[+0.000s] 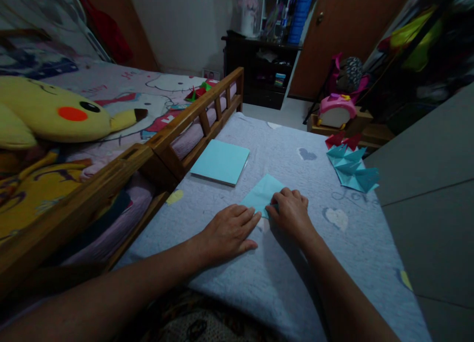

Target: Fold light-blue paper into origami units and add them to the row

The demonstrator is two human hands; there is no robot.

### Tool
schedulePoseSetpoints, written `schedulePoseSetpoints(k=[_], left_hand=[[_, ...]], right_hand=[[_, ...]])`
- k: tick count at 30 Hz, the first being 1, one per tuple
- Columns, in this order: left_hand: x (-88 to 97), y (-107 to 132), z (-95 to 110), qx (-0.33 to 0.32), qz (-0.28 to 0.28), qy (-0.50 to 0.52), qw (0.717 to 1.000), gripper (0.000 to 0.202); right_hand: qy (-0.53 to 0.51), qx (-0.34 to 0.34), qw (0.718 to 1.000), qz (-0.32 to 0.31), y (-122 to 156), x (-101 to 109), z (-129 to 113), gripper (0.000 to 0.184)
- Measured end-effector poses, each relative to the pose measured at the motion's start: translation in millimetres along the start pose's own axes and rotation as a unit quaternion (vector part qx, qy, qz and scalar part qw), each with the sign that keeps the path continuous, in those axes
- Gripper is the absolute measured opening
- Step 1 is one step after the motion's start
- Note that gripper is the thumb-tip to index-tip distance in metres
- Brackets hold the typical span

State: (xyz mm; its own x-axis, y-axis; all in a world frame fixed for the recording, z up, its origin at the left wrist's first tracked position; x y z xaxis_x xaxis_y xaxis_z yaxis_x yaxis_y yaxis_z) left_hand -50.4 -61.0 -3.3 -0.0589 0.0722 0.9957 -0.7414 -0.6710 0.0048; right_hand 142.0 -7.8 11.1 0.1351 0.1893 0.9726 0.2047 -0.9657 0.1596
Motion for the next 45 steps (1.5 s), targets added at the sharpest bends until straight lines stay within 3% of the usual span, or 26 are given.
schedulePoseSetpoints(k=[11,19,26,33,42,45], left_hand=[[-6.8,1.3,-0.3,0.009,-0.002,0.007,1.000,0.064],[-9.0,1.7,0.3,0.012,0.007,-0.009,1.000,0.061],[-10.4,1.7,-0.3,0.010,0.009,-0.010,1.000,0.061],[-11.4,2.1,-0.9,0.016,0.003,-0.006,1.000,0.061],[-13.7,3.0,-0.8,0.014,0.001,-0.004,1.000,0.062],[-12.3,2.6,-0.5,0.014,0.007,0.000,1.000,0.060]], right_hand=[[-0.014,-0.010,0.997,-0.071,-2.2,16.2,35.0,0.018],[-0.020,0.061,0.990,-0.128,-0.9,21.9,43.2,0.009],[-0.049,0.076,0.987,-0.134,-0.1,22.8,44.7,0.014],[-0.043,-0.005,0.994,-0.102,-2.6,15.4,40.1,0.027],[-0.016,-0.034,0.994,-0.101,-0.2,13.4,36.1,0.023],[0.000,-0.026,0.998,-0.065,2.6,13.9,34.5,0.017]])
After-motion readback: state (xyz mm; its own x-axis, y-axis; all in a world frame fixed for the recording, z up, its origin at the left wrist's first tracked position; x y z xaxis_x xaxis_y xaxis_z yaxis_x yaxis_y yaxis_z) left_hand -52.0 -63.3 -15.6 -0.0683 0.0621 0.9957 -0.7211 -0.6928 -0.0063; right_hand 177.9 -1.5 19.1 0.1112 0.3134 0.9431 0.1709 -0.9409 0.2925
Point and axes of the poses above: each hand's wrist, its own y-axis away from the middle knuckle, its own x-axis out of the back of the hand, z = x × y, the point moved 1 cm from there along -y, towards the middle knuckle, and after that the axes turned 1 degree about -x, right-handed, at the moved point
